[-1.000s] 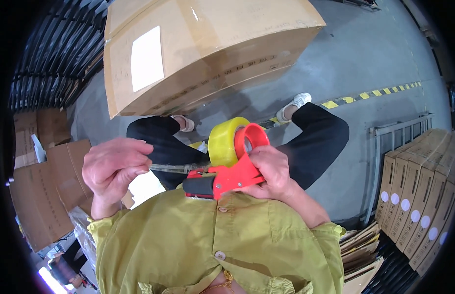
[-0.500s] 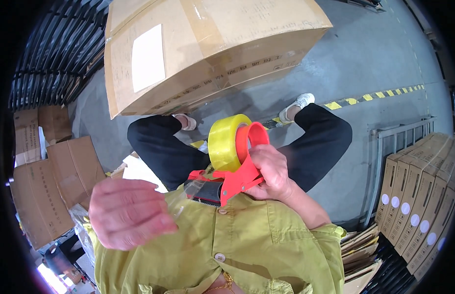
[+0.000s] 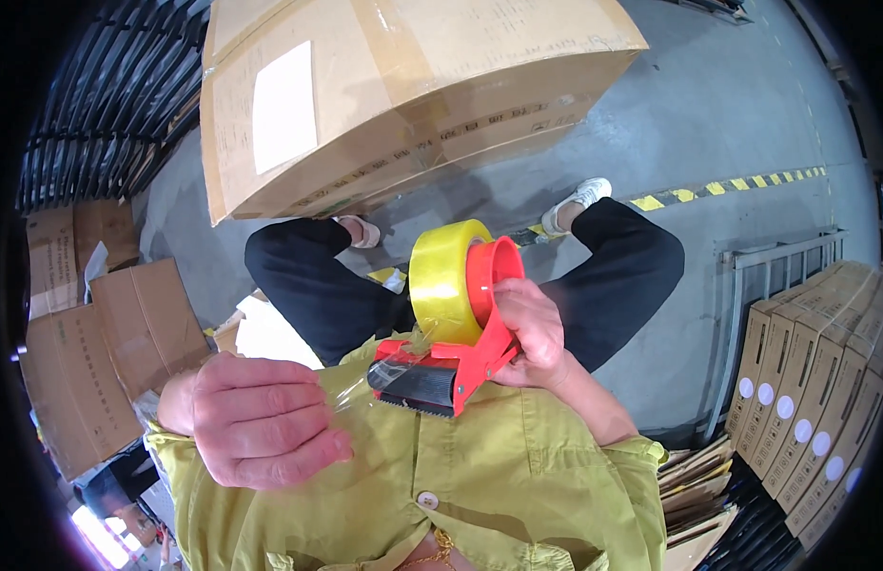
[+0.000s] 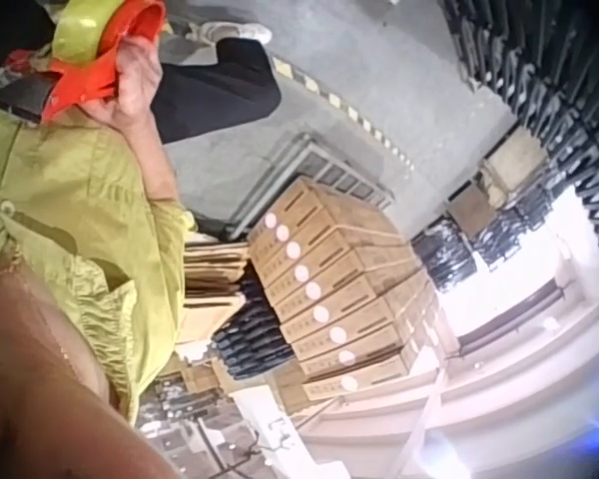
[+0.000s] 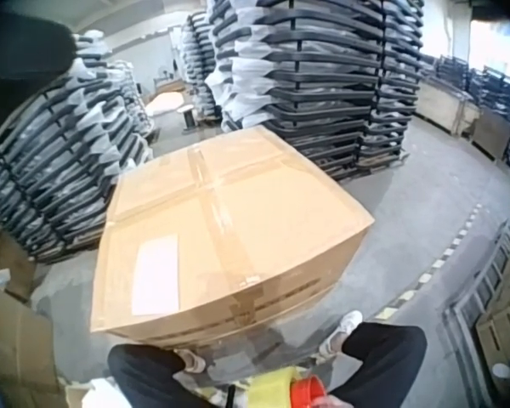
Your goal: The person is preparing and loading tape into manual tape dispensers in a factory setting.
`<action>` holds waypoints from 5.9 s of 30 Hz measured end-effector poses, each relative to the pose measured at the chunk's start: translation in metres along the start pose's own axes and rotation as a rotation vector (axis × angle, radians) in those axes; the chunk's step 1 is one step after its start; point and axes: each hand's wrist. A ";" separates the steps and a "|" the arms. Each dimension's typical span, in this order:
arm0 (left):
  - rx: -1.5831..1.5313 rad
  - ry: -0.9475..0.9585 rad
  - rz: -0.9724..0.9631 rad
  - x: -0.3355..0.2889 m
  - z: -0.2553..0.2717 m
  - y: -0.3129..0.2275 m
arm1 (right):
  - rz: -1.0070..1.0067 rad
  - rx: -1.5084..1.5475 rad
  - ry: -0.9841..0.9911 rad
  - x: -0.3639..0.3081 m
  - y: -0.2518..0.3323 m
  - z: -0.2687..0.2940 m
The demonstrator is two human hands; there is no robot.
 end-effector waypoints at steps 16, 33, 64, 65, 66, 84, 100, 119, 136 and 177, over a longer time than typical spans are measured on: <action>0.117 -0.104 -0.078 0.011 -0.023 -0.012 | -0.111 -0.047 0.177 -0.007 -0.004 -0.008; 0.189 -0.206 0.594 0.010 0.030 0.063 | -0.850 0.387 0.344 0.070 0.014 0.001; 0.177 -0.514 1.199 -0.093 0.262 -0.051 | -0.677 0.188 1.210 0.379 0.140 -0.120; 0.171 -0.537 1.205 -0.104 0.270 -0.064 | -0.713 0.202 1.258 0.389 0.159 -0.134; 0.195 -0.546 1.200 -0.112 0.282 -0.075 | -0.828 0.323 1.235 0.373 0.154 -0.143; 0.564 -0.834 1.807 -0.150 0.308 -0.205 | -0.197 0.478 1.734 0.422 0.236 -0.303; 0.650 -0.824 1.679 -0.175 0.324 -0.188 | -0.173 0.370 1.672 0.436 0.213 -0.335; 0.568 -0.618 1.616 -0.288 0.462 0.035 | -0.174 0.043 1.562 0.592 0.126 -0.449; 0.215 -0.280 0.939 -0.283 0.616 0.415 | -0.678 -0.205 0.892 0.777 -0.048 -0.429; 0.423 -0.598 0.888 0.029 0.945 1.390 | -0.117 -0.518 -0.049 1.685 -0.721 -0.333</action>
Point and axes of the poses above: each hand's wrist, its own x-axis towards the middle knuckle, its own z-axis out of the back of the hand, y = z × x, and after that the axes turned 3 degrees about y, right-handed
